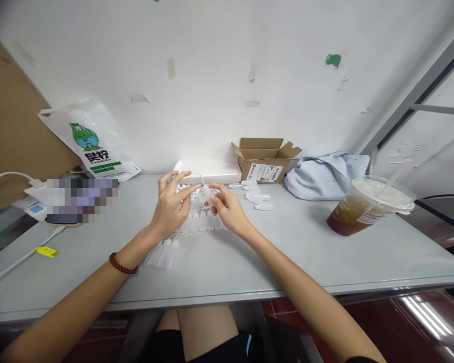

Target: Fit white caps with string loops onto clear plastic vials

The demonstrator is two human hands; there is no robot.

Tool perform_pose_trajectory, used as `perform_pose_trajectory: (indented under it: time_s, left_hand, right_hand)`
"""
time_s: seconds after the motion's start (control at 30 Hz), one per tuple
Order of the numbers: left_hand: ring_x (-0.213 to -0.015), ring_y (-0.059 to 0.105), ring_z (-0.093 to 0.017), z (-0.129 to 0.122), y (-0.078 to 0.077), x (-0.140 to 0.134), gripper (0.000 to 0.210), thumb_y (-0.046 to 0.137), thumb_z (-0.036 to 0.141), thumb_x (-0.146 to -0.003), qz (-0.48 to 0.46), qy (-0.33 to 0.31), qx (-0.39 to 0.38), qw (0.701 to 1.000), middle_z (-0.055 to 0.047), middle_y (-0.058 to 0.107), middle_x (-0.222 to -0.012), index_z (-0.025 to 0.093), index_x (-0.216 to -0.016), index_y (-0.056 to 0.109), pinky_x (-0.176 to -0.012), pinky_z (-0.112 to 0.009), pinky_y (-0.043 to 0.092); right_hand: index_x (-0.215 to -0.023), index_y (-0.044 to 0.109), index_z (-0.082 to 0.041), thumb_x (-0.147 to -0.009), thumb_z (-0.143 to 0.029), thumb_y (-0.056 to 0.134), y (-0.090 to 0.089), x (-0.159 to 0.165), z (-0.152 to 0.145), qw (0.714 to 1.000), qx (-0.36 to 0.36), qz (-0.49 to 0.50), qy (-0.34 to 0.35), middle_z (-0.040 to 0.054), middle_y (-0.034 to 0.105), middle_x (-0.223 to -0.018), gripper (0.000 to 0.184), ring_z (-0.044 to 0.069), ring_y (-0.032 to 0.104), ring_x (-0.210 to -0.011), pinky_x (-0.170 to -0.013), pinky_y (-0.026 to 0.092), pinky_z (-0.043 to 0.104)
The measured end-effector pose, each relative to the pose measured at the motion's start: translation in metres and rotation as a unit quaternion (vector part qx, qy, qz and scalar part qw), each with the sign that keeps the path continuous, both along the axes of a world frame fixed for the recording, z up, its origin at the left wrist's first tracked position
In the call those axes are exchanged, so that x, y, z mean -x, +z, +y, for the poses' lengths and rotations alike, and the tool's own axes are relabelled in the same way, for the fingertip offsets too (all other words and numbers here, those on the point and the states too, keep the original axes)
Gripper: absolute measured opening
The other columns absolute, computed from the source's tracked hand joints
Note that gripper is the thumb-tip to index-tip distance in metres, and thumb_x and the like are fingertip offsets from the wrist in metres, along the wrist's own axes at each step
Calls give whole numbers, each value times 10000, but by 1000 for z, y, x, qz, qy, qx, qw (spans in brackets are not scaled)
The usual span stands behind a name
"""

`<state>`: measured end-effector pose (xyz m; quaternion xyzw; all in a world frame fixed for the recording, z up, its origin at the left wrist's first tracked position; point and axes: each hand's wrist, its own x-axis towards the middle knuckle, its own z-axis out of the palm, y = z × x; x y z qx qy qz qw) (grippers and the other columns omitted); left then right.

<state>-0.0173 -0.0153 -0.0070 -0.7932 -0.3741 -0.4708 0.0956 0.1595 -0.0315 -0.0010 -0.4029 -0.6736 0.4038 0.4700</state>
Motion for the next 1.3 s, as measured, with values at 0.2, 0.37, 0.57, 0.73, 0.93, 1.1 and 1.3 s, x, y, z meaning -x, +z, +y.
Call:
perform_pose_trajectory:
  time_s: [0.2, 0.37, 0.57, 0.73, 0.93, 1.1, 1.3]
  left_hand:
    - [-1244, 310, -286, -2, 0, -2, 404, 436, 2, -794, 11, -19, 19, 1000, -87, 517, -1270, 212, -1057, 659, -944, -519, 408]
    - [-1225, 335, -282, -3, 1, -3, 369, 435, -1, -798, 10, -28, 20, 999, -85, 551, -1225, 198, -1004, 668, -905, -492, 442]
    - [-1069, 482, -227, -7, 9, -5, 233, 471, 109, -856, -34, -46, 21, 998, -72, 620, -1047, 189, -975, 655, -911, -439, 452]
    - [-1109, 480, -255, -10, 11, -7, 373, 633, 313, -803, 5, -93, 50, 994, -90, 603, -1152, 183, -1146, 565, -937, -462, 443]
    - [-1125, 466, -271, -7, 7, -6, 414, 657, 220, -757, 22, -105, 37, 994, -78, 622, -1134, 182, -1157, 556, -927, -478, 452]
    - [-1102, 470, -265, -14, 15, 0, 404, 649, 186, -728, 58, -124, 76, 988, -80, 620, -1129, 179, -1125, 575, -913, -456, 455]
    - [-1082, 482, -258, -29, 19, 13, 380, 651, 195, -727, 99, -153, 144, 973, -77, 630, -1083, 194, -1101, 587, -895, -450, 455]
  right_hand:
    - [-1124, 490, -173, -831, -396, 516, 5, 0, -2, 997, 48, 60, 20, 18, 635, -758, 368, 96, 500, -548, -600, 454, 290]
    - [-1108, 506, -179, -809, -410, 549, 5, 0, -2, 992, 71, 98, 41, 14, 636, -763, 380, 92, 503, -549, -607, 453, 292]
    - [-1077, 511, -188, -769, -408, 614, 5, 1, -2, 978, 122, 159, 61, 17, 649, -764, 392, 102, 520, -564, -631, 450, 306]
    - [-1034, 523, -205, -755, -375, 646, 2, -1, -1, 961, 166, 206, 83, 4, 646, -728, 349, 129, 574, -624, -711, 466, 336]
    - [-1036, 521, -195, -765, -347, 628, -1, -1, 1, 952, 194, 207, 114, 35, 679, -772, 329, 143, 609, -696, -766, 467, 343]
    - [-932, 571, -176, -793, -382, 603, 5, 0, -2, 973, 158, 125, 111, 28, 657, -789, 250, 131, 608, -734, -720, 476, 293]
    - [-810, 602, -147, -781, -395, 609, 8, 0, -6, 979, 161, -15, 120, -9, 575, -649, 250, 97, 555, -580, -501, 428, 215]
